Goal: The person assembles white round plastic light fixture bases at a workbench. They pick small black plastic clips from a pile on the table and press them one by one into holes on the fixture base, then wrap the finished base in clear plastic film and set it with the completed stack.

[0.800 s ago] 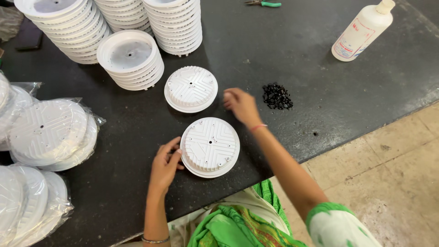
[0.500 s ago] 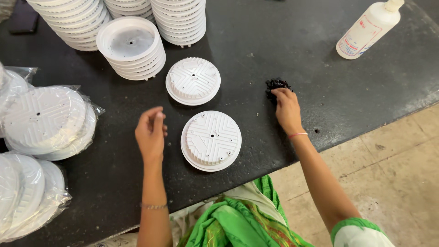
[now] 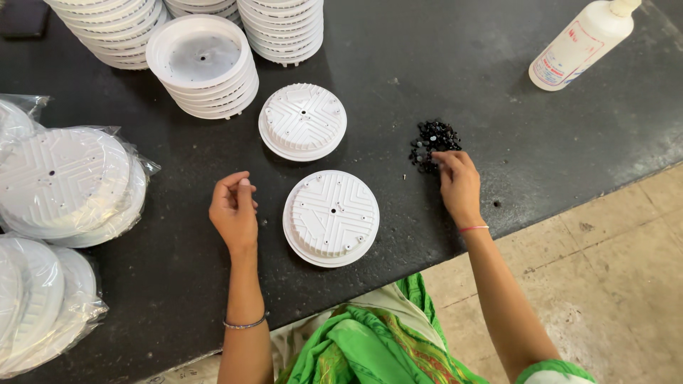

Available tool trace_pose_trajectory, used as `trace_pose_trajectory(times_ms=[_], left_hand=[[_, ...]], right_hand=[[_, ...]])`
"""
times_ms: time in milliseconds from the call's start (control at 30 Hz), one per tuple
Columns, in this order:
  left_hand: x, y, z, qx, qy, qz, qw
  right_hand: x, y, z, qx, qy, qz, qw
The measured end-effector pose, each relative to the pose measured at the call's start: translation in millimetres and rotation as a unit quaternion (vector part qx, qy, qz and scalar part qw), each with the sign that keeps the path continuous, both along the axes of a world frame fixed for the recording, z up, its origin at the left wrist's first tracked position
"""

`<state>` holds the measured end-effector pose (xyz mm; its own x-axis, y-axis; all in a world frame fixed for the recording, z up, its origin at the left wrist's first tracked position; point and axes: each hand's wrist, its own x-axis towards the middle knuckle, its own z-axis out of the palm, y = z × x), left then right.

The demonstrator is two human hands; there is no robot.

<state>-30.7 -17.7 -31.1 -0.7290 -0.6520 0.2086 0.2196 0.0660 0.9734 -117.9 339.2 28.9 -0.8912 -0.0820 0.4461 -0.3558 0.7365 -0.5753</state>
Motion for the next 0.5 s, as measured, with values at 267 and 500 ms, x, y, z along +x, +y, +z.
trace_pose_trajectory(times_ms=[267, 500], left_hand=[[8, 9, -3, -0.014, 0.004, 0.001, 1.0], [15, 17, -7, -0.012, 0.008, 0.006, 1.0]], right_hand=[[-2, -9, -2, 0.097, 0.043, 0.044, 0.993], [5, 4, -3, 0.121, -0.056, 0.075, 0.988]])
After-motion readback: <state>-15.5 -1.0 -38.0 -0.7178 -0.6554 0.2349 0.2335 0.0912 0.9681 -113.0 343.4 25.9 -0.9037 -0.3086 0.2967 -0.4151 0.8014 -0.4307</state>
